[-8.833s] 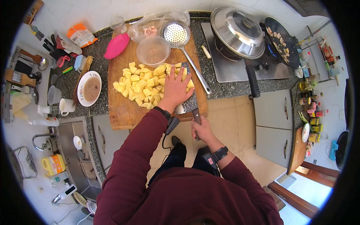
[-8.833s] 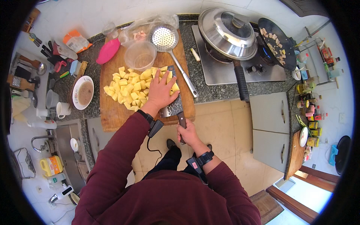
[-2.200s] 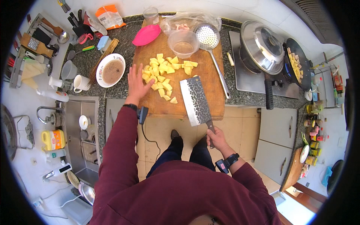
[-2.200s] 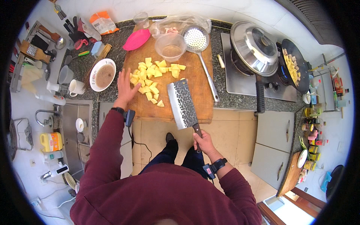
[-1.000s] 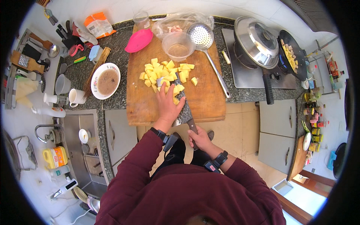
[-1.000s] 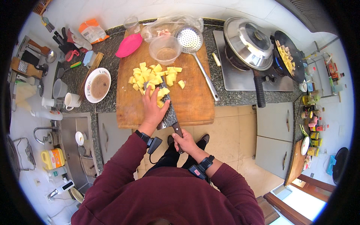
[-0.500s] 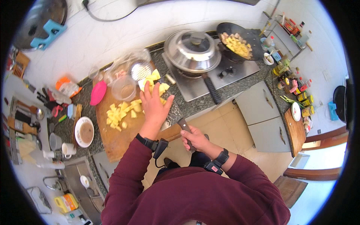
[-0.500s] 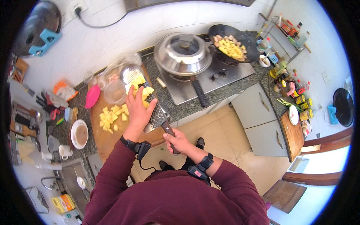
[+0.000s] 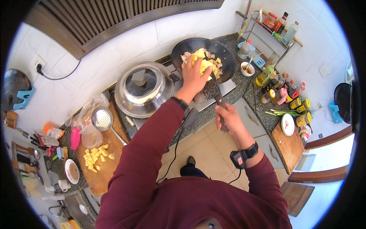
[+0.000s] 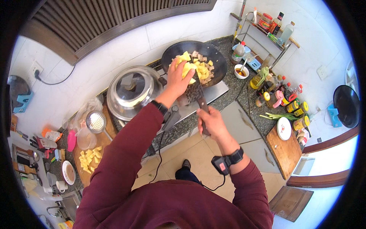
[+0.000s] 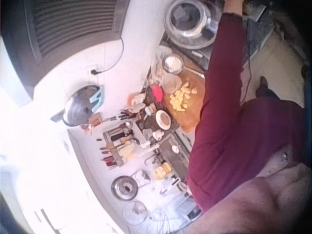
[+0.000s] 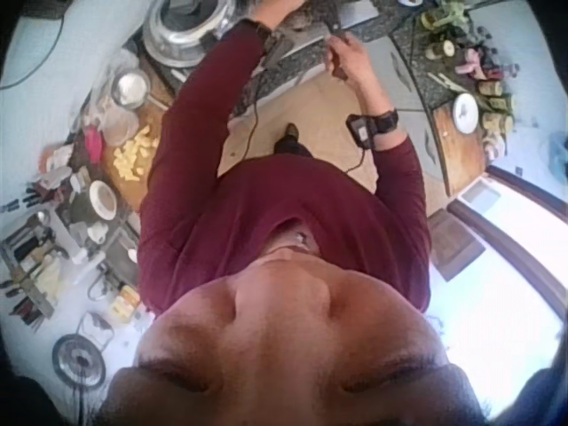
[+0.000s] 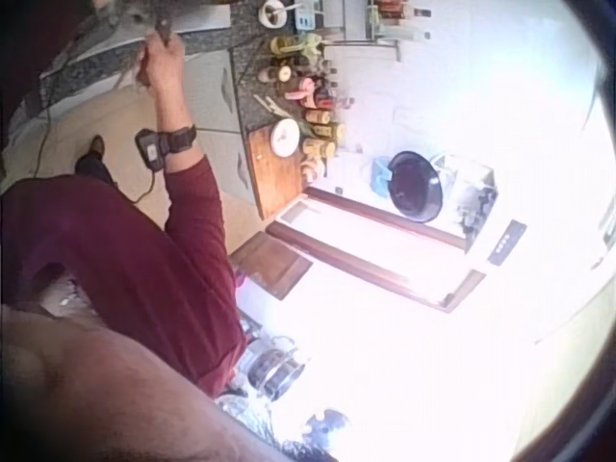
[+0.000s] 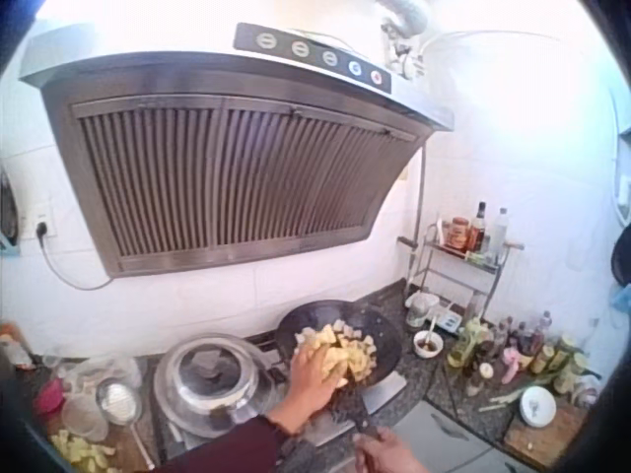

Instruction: The person adds diced potatoes to a wok containing meat and stirs the mixture with a slotted spoon. They then pour a liquid seasoning from a bottle into the wok and continue stirring the contents.

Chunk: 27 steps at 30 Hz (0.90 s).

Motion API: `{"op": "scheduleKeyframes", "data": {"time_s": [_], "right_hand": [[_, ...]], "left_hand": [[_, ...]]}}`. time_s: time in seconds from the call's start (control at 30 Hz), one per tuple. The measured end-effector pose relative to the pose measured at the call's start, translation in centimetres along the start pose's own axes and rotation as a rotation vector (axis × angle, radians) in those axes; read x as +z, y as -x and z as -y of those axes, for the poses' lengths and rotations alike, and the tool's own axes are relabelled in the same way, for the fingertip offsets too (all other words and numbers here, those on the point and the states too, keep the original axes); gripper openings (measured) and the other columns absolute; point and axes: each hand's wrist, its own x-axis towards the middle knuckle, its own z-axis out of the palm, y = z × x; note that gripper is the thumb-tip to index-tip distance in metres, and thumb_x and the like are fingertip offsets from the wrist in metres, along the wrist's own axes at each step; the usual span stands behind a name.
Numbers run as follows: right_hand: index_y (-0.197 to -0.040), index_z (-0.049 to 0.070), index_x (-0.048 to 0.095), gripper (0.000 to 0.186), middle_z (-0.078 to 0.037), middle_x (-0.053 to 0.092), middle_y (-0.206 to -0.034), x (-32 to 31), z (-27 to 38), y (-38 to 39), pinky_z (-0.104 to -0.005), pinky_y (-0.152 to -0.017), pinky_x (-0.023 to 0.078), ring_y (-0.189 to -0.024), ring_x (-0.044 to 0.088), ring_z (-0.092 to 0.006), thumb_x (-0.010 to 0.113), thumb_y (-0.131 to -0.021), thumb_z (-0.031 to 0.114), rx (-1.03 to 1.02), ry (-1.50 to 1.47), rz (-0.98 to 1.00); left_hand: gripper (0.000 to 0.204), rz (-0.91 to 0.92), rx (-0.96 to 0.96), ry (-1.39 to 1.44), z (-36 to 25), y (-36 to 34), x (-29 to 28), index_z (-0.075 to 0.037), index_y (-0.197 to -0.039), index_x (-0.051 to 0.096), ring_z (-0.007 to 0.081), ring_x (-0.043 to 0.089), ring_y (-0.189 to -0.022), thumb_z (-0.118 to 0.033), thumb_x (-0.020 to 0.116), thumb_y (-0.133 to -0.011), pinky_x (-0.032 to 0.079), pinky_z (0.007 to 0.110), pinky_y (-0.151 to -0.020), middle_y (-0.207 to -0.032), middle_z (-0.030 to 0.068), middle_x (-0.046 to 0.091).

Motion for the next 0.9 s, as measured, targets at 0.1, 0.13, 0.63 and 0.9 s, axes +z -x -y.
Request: {"op": "scheduleKeyframes", "data": {"time_s": [0.1,0.13,0.63,0.9], "right_hand": [[-0.071,0.003,0.045,0.02,-0.007,0.051,-0.054,-3.4,2.5,-5.7,-0.0284,-0.033,0.039,-0.034,0.047,-0.0152,0.053,-0.081,0.017,-0.036,0.102,-0.06],[-0.071,0.002,0.046,0.02,-0.008,0.052,-0.055,-4.3,3.1,-7.9,-0.0289,-0.033,0.04,-0.034,0.048,-0.0159,0.054,-0.081,0.018,-0.04,0.134,-0.093],[-0.066,-0.001,0.049,0.026,-0.005,0.049,-0.049,-8.5,0.7,-15.6,-0.0284,-0.032,0.037,-0.034,0.046,-0.0142,0.058,-0.079,0.019,-0.167,0.303,-0.361],[-0.085,0.006,0.049,0.018,-0.001,0.043,-0.053,0.7,-1.2,-3.7,-0.0241,-0.033,0.035,-0.037,0.041,-0.0096,0.05,-0.087,0.024,-0.245,-0.23,-0.006]], "left_hand": [[0.064,0.091,-0.335,0.106,1.4,-5.1,5.1,-0.012,-0.128,0.037,0.0408,0.022,-0.124,-0.056,0.037,-0.082,0.021,0.048,-0.099,-0.136,0.0228,0.02],[0.067,0.103,-0.436,0.205,2.3,-6.8,5.9,-0.012,-0.132,0.031,0.0399,0.017,-0.126,-0.057,0.031,-0.083,0.016,0.046,-0.102,-0.137,0.0224,0.02],[0.053,-0.159,-0.907,0.833,7.8,1.2,-7.0,-0.006,-0.114,0.049,0.0194,0.042,-0.107,-0.05,0.039,-0.086,0.03,0.034,-0.09,-0.113,0.0095,0.051],[0.032,-0.296,-0.629,0.927,7.6,11.6,-23.2,-0.005,-0.098,0.057,0.0147,0.056,-0.083,-0.034,0.046,-0.088,0.04,0.027,-0.074,-0.091,0.0062,0.06]]}}
